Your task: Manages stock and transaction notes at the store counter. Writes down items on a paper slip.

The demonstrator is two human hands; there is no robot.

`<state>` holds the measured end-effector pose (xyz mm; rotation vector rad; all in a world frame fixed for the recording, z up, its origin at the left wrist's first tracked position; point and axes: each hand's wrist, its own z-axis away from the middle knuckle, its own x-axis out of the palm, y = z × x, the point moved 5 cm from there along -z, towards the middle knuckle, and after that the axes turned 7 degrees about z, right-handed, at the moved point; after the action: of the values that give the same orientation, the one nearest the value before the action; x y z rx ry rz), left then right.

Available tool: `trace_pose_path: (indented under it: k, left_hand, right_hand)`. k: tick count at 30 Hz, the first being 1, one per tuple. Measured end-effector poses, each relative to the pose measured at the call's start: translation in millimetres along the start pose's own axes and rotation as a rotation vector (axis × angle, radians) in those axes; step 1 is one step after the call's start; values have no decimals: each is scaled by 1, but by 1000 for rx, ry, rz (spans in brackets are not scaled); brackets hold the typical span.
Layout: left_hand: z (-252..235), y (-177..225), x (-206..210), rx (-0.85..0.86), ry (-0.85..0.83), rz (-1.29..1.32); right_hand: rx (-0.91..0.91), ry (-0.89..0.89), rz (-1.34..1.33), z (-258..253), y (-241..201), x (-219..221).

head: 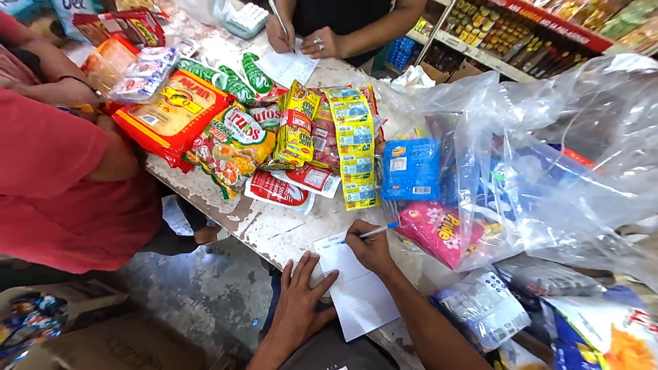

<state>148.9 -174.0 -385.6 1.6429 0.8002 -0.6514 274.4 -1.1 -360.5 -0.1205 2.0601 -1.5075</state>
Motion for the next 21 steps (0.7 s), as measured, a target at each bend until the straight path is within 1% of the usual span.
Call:
trace_pose_path:
  k: [2,4,7,9,15,21]
  left_hand:
    - [-1,0,0,8,9,0]
    - [0,0,0,14,13,13]
    - [1,1,-2,21,13,17]
    - [0,1,-3,20,13,15]
    - [-1,3,-3,10,10,14]
    - [-1,4,-3,14,16,18]
  right_hand:
    - [19,-35,9,-1,-4,2]
    - [-10,-62,13,3,-12,11]
    - [-63,-56,-72,11,-19,31]
    - [-79,-56,-81,14,-17,39]
    - [-90,-80,46,14,-16,43]
    - [-81,-76,53,13,-19,43]
